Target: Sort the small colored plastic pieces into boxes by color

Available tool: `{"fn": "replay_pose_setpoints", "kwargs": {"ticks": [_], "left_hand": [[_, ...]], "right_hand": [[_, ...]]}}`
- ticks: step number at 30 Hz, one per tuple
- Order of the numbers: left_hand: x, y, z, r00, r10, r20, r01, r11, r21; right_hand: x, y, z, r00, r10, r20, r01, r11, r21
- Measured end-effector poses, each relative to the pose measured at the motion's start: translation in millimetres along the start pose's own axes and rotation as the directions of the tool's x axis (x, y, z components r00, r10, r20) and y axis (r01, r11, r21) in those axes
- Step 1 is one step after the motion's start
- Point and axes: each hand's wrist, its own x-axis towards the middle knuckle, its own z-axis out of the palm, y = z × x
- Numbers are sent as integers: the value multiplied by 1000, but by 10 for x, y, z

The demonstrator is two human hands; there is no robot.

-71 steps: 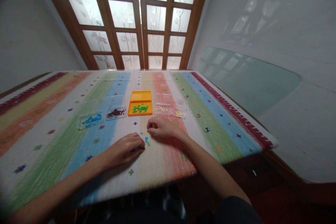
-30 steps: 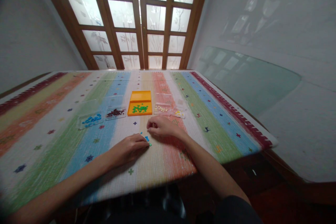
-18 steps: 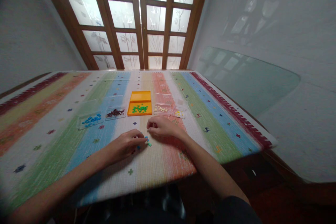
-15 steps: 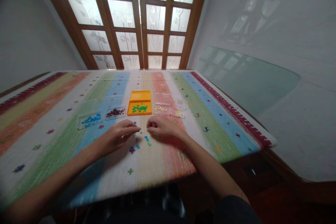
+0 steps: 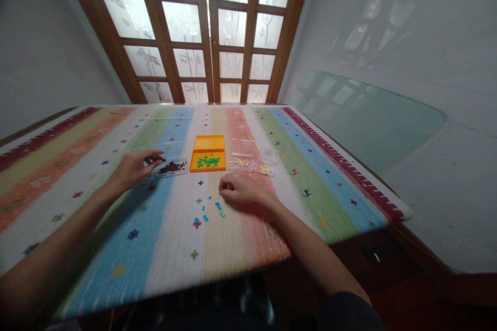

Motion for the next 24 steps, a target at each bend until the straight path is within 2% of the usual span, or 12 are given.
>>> {"fn": "replay_pose_setpoints", "kwargs": {"ticks": [5, 9, 13, 16, 19, 21, 24], "left_hand": [[19, -72, 160, 998, -10, 70, 12, 999, -31], [28, -66, 184, 996, 4, 84, -3, 1000, -15], [-28, 65, 102, 998, 39, 39, -39, 999, -11], [-168, 242, 64, 990, 132, 54, -129, 990, -54], [-392, 427, 127, 946, 301, 120, -284, 949, -139], [-556, 524, 227, 889, 423, 175, -391, 900, -191], [-747, 618, 411, 816, 514, 265, -464, 855, -231]], "right_hand": [[3, 14, 13, 1000, 3, 4, -2, 1000, -31], [4, 1, -1, 1000, -2, 19, 3, 999, -39], [2, -13, -16, 1000, 0, 25, 1, 999, -42], [0, -22, -20, 1000, -2, 31, 3, 999, -38], [0, -23, -17, 999, -1, 32, 3, 999, -39], [0, -17, -13, 1000, -3, 27, 4, 999, -44], [0, -5, -9, 1000, -9, 22, 10, 999, -46]]}}
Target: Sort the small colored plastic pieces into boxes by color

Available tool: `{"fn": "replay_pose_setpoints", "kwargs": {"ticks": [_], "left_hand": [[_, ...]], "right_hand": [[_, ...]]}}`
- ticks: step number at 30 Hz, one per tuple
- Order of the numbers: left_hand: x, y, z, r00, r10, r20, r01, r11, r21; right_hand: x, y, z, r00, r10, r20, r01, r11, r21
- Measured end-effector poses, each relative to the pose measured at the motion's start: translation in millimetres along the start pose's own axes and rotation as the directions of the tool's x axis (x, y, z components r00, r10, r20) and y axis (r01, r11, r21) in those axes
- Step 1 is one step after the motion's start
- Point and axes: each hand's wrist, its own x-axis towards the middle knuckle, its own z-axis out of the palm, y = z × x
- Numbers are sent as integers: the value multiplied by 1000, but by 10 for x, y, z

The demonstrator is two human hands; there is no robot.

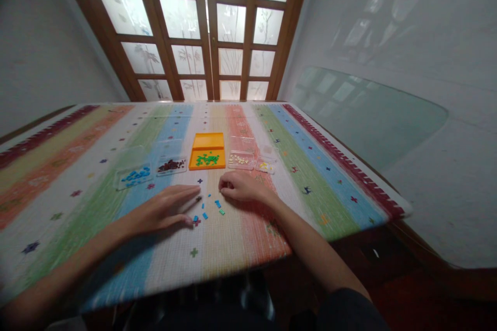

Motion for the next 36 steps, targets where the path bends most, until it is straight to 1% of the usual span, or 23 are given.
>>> {"fn": "replay_pose_setpoints", "kwargs": {"ticks": [2, 4, 8, 11, 13, 15, 19, 24, 28, 30, 34, 36], "left_hand": [[1, 36, 120, 1000, 12, 26, -12, 1000, 0], [36, 45, 190, 1000, -3, 24, 2, 1000, 8], [159, 37, 251, 998, -46, -34, 47, 999, 25], [253, 46, 305, 995, -63, -75, 60, 998, -35], [308, 67, 348, 995, -69, -75, 63, 995, -81], [358, 93, 384, 996, -72, -60, 65, 992, -108], [447, 133, 428, 998, -65, -23, 61, 985, -159], [526, 155, 457, 1000, 2, -7, -3, 987, -160], [535, 154, 491, 993, -39, 107, 62, 974, -217], [532, 153, 500, 991, -49, 125, 75, 975, -211], [512, 172, 474, 998, 41, 39, -36, 991, -131], [486, 193, 444, 998, 55, 7, -54, 993, -107]], "right_hand": [[-1, 6, 3, 1000, -12, -2, 12, 1000, 5], [0, 10, 6, 1000, -18, -6, 18, 1000, 8], [2, 17, 13, 1000, -23, -15, 23, 1000, 5], [4, 21, 9, 999, -29, -18, 30, 999, 19], [3, 20, 2, 1000, -15, -7, 15, 1000, 23], [1, 17, -5, 1000, 5, -9, -5, 1000, 14], [-5, 4, -10, 998, 27, -60, -27, 1000, 0], [-5, -22, -21, 997, 25, -78, -26, 1000, -10], [-6, -32, -28, 997, 27, -77, -28, 999, -21], [-9, -28, -26, 997, 22, -71, -23, 1000, -21], [-12, -13, -14, 997, 6, -71, -8, 1000, -22], [-11, -7, -10, 997, 1, -71, -2, 1000, -20]]}}
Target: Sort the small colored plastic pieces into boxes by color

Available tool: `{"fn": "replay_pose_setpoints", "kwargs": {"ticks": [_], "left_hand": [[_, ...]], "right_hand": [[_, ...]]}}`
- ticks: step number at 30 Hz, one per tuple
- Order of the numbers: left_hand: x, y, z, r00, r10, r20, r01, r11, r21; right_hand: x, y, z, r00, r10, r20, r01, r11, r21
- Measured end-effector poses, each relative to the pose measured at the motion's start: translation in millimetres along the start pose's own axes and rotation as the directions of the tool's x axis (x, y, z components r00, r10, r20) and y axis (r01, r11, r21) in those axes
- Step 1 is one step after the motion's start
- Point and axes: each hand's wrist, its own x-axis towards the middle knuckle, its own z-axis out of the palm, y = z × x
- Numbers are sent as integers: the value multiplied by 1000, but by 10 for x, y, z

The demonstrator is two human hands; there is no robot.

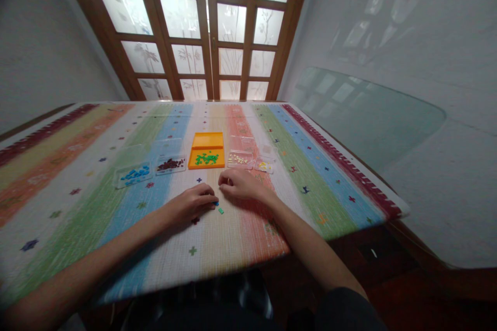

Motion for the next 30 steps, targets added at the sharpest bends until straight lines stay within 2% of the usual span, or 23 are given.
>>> {"fn": "replay_pose_setpoints", "kwargs": {"ticks": [4, 7, 12, 16, 20, 26, 30], "left_hand": [[-76, 17, -62, 997, 14, -72, -11, 999, 49], [-138, -42, -115, 996, 62, -70, -57, 996, 65], [-228, -184, -218, 997, 74, 26, -72, 996, -58], [-232, -221, -251, 999, 41, 10, -39, 989, -143], [-161, -205, -228, 1000, -4, 15, 6, 988, -154], [-45, -152, -115, 998, 44, 55, -41, 997, -65], [-44, -96, -38, 997, -22, 73, 29, 995, -99]], "right_hand": [[1, 2, -1, 1000, 4, 4, -4, 1000, 8], [0, 1, -4, 1000, 5, 1, -5, 1000, 15], [0, 8, 0, 1000, 9, 8, -9, 1000, 19], [4, 16, 6, 1000, 0, 17, -1, 1000, 19], [8, 4, 5, 1000, 13, 25, -14, 1000, 19], [4, -3, 12, 1000, 24, 19, -24, 999, 21], [-4, -5, 10, 1000, 25, 16, -25, 999, 23]]}}
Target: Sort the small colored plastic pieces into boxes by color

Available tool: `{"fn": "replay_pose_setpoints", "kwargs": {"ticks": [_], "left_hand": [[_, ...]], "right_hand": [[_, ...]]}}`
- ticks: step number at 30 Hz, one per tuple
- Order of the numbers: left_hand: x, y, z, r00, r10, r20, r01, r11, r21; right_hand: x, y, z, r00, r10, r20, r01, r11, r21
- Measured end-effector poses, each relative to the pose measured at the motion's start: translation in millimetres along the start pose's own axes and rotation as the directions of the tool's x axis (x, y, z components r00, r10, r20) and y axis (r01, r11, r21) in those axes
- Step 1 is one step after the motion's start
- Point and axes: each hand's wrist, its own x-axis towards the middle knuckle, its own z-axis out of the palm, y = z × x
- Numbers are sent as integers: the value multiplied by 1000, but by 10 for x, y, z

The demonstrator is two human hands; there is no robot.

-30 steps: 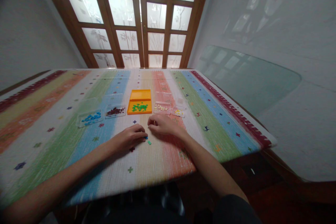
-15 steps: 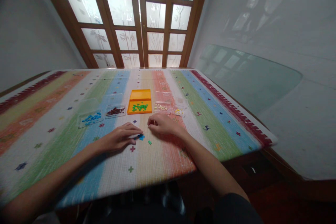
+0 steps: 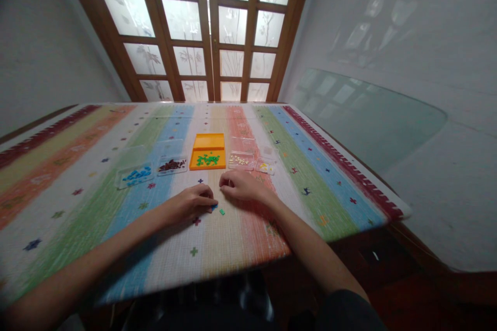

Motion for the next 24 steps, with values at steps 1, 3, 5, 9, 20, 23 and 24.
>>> {"fn": "replay_pose_setpoints", "kwargs": {"ticks": [1, 3, 5, 9, 20, 23, 24], "left_hand": [[-5, 8, 12, 1000, -13, 5, 13, 1000, -1], [-13, 14, 27, 1000, -10, 1, 10, 999, 36], [-17, 9, 36, 999, 7, -37, -3, 994, 105], [-22, -2, 49, 995, 13, -102, 4, 986, 169], [-81, 52, -6, 992, 38, -119, -12, 976, 216], [-108, 99, -35, 993, 48, -109, -25, 978, 208], [-116, 113, -43, 994, 55, -99, -33, 977, 211]], "right_hand": [[-2, -4, -3, 1000, 0, 1, 0, 1000, -1], [-4, -12, -10, 1000, 0, 6, 0, 1000, -1], [-3, -18, -16, 1000, 1, 16, -1, 1000, 0], [-1, -16, -14, 1000, 6, 20, -6, 1000, -6], [8, 10, -1, 1000, -23, 15, 23, 1000, -21], [8, 13, 5, 1000, -13, 19, 13, 1000, -15], [8, 13, 6, 1000, -16, 19, 16, 1000, -14]]}}
